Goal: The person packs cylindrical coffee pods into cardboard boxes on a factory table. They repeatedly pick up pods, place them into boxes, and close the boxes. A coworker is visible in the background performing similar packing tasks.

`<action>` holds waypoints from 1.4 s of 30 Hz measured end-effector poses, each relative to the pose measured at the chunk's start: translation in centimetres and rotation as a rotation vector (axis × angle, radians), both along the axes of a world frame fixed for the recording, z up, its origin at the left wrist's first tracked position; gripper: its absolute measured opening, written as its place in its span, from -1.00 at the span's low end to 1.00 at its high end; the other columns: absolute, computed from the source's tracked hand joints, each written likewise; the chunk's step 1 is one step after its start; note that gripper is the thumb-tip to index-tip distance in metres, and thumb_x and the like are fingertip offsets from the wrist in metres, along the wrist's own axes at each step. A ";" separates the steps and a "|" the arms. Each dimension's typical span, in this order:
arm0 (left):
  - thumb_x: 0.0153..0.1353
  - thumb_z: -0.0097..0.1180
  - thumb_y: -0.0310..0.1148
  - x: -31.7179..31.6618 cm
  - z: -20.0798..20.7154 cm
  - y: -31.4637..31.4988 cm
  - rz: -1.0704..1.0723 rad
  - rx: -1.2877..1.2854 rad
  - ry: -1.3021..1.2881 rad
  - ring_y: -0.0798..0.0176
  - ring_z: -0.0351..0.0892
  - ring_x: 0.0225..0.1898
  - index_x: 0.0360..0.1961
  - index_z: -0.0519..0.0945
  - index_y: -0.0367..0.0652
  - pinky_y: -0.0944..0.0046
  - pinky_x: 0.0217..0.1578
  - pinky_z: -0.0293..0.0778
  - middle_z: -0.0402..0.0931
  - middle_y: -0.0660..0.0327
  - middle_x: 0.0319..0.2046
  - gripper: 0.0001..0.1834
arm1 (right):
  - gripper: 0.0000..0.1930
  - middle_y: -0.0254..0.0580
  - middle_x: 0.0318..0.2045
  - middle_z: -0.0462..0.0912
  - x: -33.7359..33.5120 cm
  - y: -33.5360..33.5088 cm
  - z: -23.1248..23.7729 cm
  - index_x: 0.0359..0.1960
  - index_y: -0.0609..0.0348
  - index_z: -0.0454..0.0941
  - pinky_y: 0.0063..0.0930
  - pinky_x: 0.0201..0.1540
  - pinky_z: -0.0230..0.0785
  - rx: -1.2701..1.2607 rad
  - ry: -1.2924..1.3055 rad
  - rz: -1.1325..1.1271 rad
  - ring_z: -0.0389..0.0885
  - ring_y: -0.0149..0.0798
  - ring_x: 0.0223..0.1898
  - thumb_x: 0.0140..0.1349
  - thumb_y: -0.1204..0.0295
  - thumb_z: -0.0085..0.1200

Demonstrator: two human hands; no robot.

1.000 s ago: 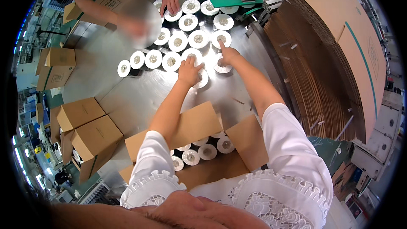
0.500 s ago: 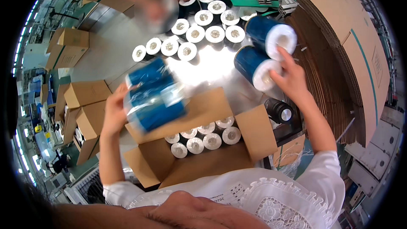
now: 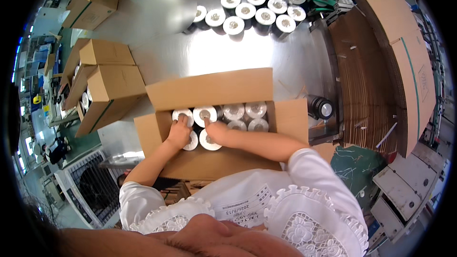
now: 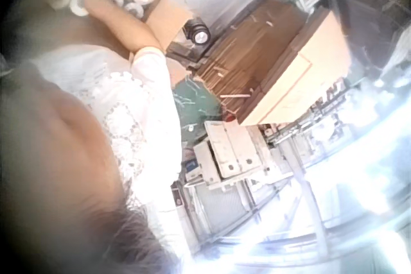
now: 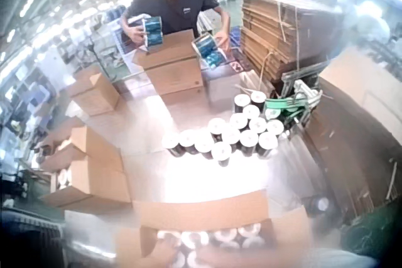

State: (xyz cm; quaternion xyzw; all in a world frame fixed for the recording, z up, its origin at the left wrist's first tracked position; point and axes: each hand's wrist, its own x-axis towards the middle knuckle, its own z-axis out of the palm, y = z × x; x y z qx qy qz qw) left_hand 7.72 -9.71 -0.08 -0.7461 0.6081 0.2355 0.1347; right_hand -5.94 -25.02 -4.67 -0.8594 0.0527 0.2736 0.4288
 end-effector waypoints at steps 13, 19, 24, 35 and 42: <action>-0.04 0.32 -0.12 16.7 -3.0 -31.0 0.367 -0.421 0.204 -0.06 0.31 0.13 0.10 0.53 0.13 0.08 0.06 0.37 0.37 -0.04 0.04 -0.40 | -0.30 -0.01 -0.30 0.66 0.2 -41.3 -1.4 0.25 0.15 0.25 -0.21 -0.15 0.48 -0.720 -0.144 -0.825 0.64 0.02 -0.24 0.09 0.18 0.20; -0.09 0.19 0.22 17.5 -12.6 -41.0 0.491 -0.058 -0.004 -0.10 0.10 0.26 0.16 0.50 0.23 -0.02 0.17 0.22 0.22 -0.07 0.20 -0.27 | 0.01 0.19 -0.22 0.63 3.7 -48.9 -7.2 0.41 0.11 -0.14 -0.13 -0.12 0.47 -0.638 0.178 -0.790 0.62 0.12 -0.16 0.01 0.11 0.25; -0.08 0.14 0.26 17.4 -11.7 -42.2 0.454 0.036 -0.022 0.01 0.27 0.20 0.02 0.62 0.18 -0.03 0.08 0.33 0.43 0.02 0.08 -0.34 | -0.17 0.24 -0.25 0.62 3.5 -49.6 -11.1 0.23 0.26 0.21 -0.15 -0.10 0.45 -0.507 -0.050 -0.976 0.60 0.18 -0.18 -0.07 0.17 0.28; 0.11 0.20 -0.36 14.5 16.1 -18.6 1.014 -0.449 1.169 0.23 0.58 -0.13 -0.08 0.60 -0.27 0.27 -0.09 0.52 0.59 0.13 -0.18 -0.65 | -0.33 -0.11 -0.38 0.68 -11.4 -40.1 5.9 0.24 0.28 0.26 -0.47 -0.28 0.47 -0.157 -0.429 -1.148 0.61 -0.42 -0.39 0.05 0.44 0.21; 0.06 0.26 -0.32 -1.9 12.1 -12.7 0.506 -0.071 1.041 0.19 0.56 -0.19 0.03 0.52 -0.25 0.20 -0.18 0.48 0.56 0.12 -0.17 -0.52 | -0.43 -0.02 -0.34 0.64 -10.5 -25.6 23.3 0.14 0.28 0.34 -0.45 -0.26 0.51 -0.347 -0.729 -0.367 0.67 -0.24 -0.35 0.06 0.46 0.20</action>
